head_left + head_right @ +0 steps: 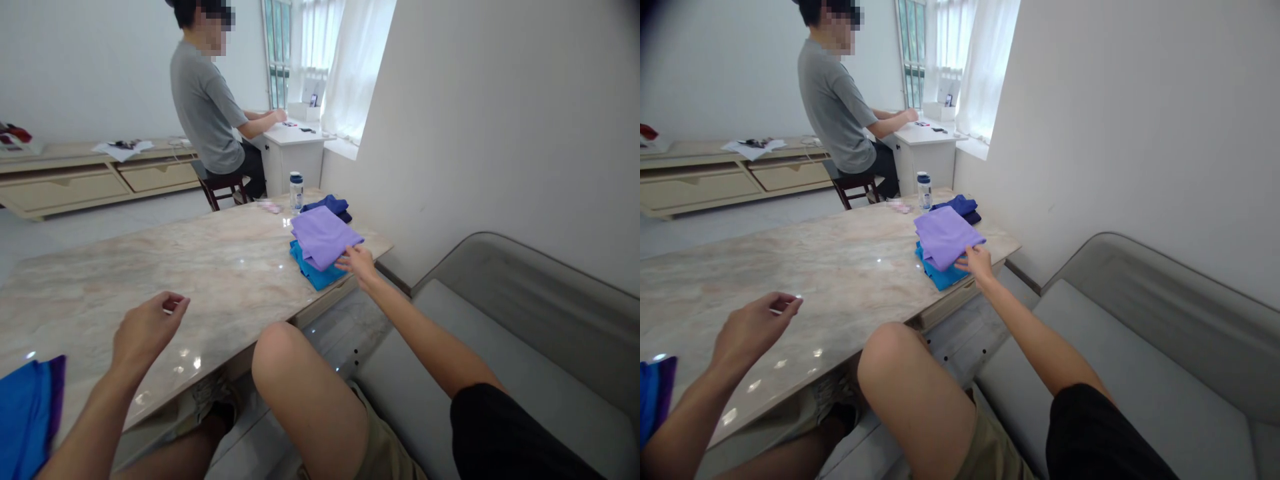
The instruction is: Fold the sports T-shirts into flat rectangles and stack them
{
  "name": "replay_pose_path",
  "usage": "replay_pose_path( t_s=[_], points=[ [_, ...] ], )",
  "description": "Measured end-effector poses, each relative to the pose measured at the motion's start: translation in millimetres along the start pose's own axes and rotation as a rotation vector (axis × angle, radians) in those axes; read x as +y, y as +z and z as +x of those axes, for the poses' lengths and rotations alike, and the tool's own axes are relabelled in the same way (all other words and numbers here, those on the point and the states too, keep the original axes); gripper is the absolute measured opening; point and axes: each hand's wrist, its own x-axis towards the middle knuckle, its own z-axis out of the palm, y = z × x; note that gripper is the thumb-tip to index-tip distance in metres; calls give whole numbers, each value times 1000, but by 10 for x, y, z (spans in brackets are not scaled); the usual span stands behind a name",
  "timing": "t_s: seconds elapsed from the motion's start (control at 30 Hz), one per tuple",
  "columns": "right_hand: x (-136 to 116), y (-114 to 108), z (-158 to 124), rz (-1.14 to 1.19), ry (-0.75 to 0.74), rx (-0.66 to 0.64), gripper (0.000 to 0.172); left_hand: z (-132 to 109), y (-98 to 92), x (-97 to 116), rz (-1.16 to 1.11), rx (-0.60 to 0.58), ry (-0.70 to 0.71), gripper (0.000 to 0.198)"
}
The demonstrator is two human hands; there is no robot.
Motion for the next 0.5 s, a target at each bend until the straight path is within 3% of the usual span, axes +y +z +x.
replay_pose_path(
  t_s=[0.1,0.23,0.4,0.5],
  points=[
    [635,-191,-267,-50,286,-63,12,-2,19,79,45,-20,-11,34],
    [1060,-448,-481,-148,405,-120,12,44,55,261,74,-36,22,32],
    [1166,-515,-715,-251,340,-223,21,-78,-147,633,-1,66,146,27],
    [1141,-383,-1009,-311,53,-270,32,-489,-213,822,-74,304,259,32]
  ],
)
